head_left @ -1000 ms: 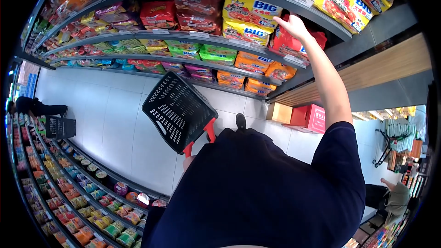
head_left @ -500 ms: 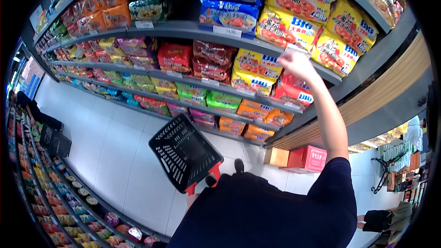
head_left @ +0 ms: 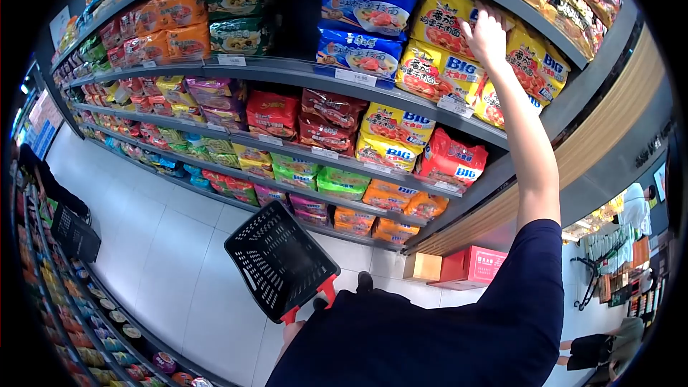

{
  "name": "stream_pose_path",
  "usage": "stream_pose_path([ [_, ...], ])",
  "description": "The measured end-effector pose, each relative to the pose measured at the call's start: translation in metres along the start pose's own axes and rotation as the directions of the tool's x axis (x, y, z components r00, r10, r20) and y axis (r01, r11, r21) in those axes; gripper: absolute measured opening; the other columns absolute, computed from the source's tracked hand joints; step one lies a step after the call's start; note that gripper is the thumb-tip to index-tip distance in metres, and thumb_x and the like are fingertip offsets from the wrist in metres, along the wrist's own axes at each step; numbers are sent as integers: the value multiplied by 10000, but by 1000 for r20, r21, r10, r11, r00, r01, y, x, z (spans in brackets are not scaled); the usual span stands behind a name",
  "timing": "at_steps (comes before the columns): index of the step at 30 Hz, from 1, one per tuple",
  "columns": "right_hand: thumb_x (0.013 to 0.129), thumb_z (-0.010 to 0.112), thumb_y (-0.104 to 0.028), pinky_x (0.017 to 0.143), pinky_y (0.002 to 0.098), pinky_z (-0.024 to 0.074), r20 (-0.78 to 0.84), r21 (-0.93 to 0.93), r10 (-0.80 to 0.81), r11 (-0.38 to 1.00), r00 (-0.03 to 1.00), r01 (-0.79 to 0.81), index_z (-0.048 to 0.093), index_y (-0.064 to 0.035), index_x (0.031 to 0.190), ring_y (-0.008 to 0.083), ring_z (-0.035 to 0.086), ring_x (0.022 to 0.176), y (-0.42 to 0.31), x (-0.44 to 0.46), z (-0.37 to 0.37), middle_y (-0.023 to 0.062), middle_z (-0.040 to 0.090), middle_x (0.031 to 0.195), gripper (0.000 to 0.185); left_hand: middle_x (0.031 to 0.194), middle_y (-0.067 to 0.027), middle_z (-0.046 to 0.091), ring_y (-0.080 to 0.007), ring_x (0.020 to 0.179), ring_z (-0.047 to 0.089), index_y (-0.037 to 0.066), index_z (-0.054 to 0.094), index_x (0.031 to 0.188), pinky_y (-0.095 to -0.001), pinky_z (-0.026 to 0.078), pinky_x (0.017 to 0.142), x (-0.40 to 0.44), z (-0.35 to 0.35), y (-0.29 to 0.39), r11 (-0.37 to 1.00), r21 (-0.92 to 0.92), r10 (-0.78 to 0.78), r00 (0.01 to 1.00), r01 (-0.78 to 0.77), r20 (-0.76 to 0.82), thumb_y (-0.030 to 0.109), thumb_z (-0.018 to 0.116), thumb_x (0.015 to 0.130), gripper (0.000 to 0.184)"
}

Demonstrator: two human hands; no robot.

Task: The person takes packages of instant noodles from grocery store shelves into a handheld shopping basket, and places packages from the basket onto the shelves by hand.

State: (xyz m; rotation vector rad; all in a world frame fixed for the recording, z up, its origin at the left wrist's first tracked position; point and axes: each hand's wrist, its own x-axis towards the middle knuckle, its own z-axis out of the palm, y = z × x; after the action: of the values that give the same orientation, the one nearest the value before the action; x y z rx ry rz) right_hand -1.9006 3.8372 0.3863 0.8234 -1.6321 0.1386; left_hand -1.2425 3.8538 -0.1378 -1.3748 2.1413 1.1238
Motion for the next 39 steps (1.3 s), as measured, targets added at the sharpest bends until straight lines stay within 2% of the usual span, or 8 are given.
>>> stream_pose_path([
  [3,860,532,-492,957,447,379,285,-49,71,997,956,-60,515,-45,1185,290,506,1104,-9,10,-9,139,551,1139,553,857,-151,664,-310,889,629,119,710,868,-370,487,766,-7,-2,-3,1000,-8,12,1000,-12,-8,315,570,822,246],
  [6,860,521,-509,930,452,399,317,-148,92,988,944,-47,521,-43,1180,295,518,1086,-19,13,-18,144,562,1113,566,866,-149,666,-306,897,628,123,713,879,-365,487,773,-11,-10,-4,999,-13,29,999,-29,-13,315,575,821,243],
  [12,801,667,-255,970,403,417,-94,383,-288,873,953,301,556,-58,1174,293,522,1099,-90,37,-40,132,556,1157,436,888,-134,672,-302,904,629,144,715,898,-368,490,792,-23,-23,3,997,3,80,996,-80,-24,320,573,822,239],
  [18,824,638,-406,1055,478,320,124,183,-361,924,924,337,440,-83,1320,303,427,1240,-138,63,-15,163,458,1331,624,866,-139,671,-314,874,633,149,708,871,-395,495,766,2,3,-28,992,11,130,991,-129,-30,445,564,784,341],
  [20,763,664,-511,1015,469,355,35,136,-353,929,935,345,444,-65,1310,312,487,1165,-141,69,6,183,517,1229,739,860,-140,670,-320,863,633,147,705,855,-403,496,757,4,12,-35,993,-72,93,994,-96,-49,475,562,767,368],
  [22,725,696,-522,955,444,405,192,168,-299,948,935,269,471,-59,1278,320,539,1072,-144,76,8,182,553,1147,755,852,-135,671,-324,856,633,147,703,847,-405,497,750,2,13,-37,992,-87,87,995,-90,-39,470,564,766,361],
  [32,673,763,-401,905,405,412,63,64,-455,890,889,451,448,-35,1218,296,502,1076,-155,65,23,149,515,1158,728,826,-118,675,-323,819,636,156,699,825,-406,505,717,7,14,-28,991,12,131,991,-130,-25,506,544,754,389],
  [39,697,757,-381,856,406,436,24,167,-372,916,928,364,449,-76,1211,288,524,1030,-151,53,26,132,524,1106,672,883,-127,675,-310,884,625,161,703,853,-381,487,771,3,-1,-23,1000,-27,-5,999,7,51,459,556,756,346],
])
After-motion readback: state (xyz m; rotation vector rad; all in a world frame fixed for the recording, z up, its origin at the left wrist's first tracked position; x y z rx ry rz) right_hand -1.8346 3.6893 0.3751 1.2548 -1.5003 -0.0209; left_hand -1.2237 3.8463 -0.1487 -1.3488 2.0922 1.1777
